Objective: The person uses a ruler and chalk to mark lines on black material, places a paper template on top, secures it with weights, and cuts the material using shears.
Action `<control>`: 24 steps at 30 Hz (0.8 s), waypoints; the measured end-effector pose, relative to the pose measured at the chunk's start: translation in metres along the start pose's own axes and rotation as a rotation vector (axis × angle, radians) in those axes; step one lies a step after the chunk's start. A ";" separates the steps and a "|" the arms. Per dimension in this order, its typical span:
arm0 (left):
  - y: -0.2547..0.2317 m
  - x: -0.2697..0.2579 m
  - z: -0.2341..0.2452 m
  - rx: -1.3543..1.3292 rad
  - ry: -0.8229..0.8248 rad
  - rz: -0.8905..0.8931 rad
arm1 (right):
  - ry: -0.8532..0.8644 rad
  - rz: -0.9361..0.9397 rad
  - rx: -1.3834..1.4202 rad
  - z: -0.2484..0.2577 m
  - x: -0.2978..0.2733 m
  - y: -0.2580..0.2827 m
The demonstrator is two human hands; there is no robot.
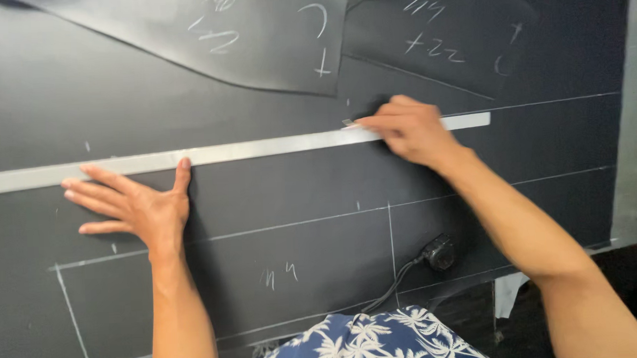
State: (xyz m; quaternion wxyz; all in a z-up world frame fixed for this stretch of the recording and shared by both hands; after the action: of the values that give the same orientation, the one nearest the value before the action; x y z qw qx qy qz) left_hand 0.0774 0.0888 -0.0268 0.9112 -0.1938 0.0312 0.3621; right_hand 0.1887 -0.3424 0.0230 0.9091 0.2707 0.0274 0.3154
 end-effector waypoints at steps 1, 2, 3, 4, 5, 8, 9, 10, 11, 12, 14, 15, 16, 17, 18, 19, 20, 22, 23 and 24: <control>-0.002 -0.002 0.001 -0.008 -0.001 -0.010 | 0.020 0.016 0.008 -0.012 0.015 0.013; -0.004 -0.002 0.004 -0.011 -0.006 -0.018 | 0.056 0.030 0.008 -0.030 0.034 0.029; -0.005 -0.002 0.005 -0.014 -0.007 -0.015 | 0.093 0.043 0.009 -0.049 0.054 0.046; -0.006 -0.003 0.006 -0.014 -0.011 -0.011 | 0.112 0.097 0.003 -0.069 0.073 0.070; -0.007 -0.002 0.006 -0.013 -0.015 -0.006 | 0.130 0.126 0.024 -0.091 0.095 0.093; -0.004 -0.002 0.004 -0.010 -0.021 0.012 | 0.048 0.214 0.088 -0.151 0.163 0.175; -0.002 0.000 0.003 0.009 -0.024 0.002 | -0.005 0.221 0.132 -0.168 0.186 0.201; 0.001 0.000 0.000 0.029 -0.027 -0.008 | 0.015 0.240 0.123 -0.189 0.206 0.225; 0.004 0.001 -0.003 0.048 -0.029 -0.018 | -0.019 0.240 0.169 -0.201 0.225 0.247; 0.005 0.002 -0.005 0.015 -0.046 -0.042 | -0.051 0.236 0.216 -0.210 0.239 0.263; 0.007 0.004 -0.006 -0.058 -0.080 -0.091 | -0.010 0.203 0.191 -0.223 0.254 0.280; 0.010 0.005 -0.007 -0.038 -0.067 -0.090 | 0.011 0.187 0.176 -0.223 0.257 0.285; 0.010 0.004 -0.008 -0.027 -0.060 -0.084 | -0.013 0.172 0.219 -0.214 0.251 0.280; 0.010 0.004 -0.009 -0.015 -0.053 -0.079 | -0.037 0.158 0.263 -0.202 0.236 0.268; 0.008 0.003 -0.007 -0.031 -0.075 -0.092 | -0.053 0.155 0.314 -0.188 0.215 0.254; 0.004 0.004 -0.007 -0.048 -0.097 -0.105 | -0.301 0.207 0.284 -0.148 0.187 0.233; 0.009 0.001 0.001 -0.048 -0.130 -0.096 | -0.277 0.161 0.301 -0.134 0.160 0.209; 0.005 0.000 0.001 -0.069 -0.168 -0.114 | -0.328 0.024 0.195 -0.097 0.113 0.165; 0.006 0.000 0.003 -0.096 -0.174 -0.118 | -0.308 -0.016 0.167 -0.085 0.092 0.155; 0.003 0.001 0.006 -0.130 -0.180 -0.126 | -0.311 -0.013 0.092 -0.072 0.073 0.154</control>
State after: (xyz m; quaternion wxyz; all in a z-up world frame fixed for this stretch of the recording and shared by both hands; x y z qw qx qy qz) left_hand 0.0754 0.0933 -0.0221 0.9168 -0.2209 -0.0866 0.3213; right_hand 0.1447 -0.1646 0.0489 0.8911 0.3572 -0.0975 0.2624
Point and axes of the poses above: each hand's wrist, its own x-axis towards the middle knuckle, its own z-axis out of the back of the hand, y = z × x, the point moved 10 cm from there along x, towards the middle knuckle, and after that the axes turned 3 degrees about -x, right-handed, at the moved point
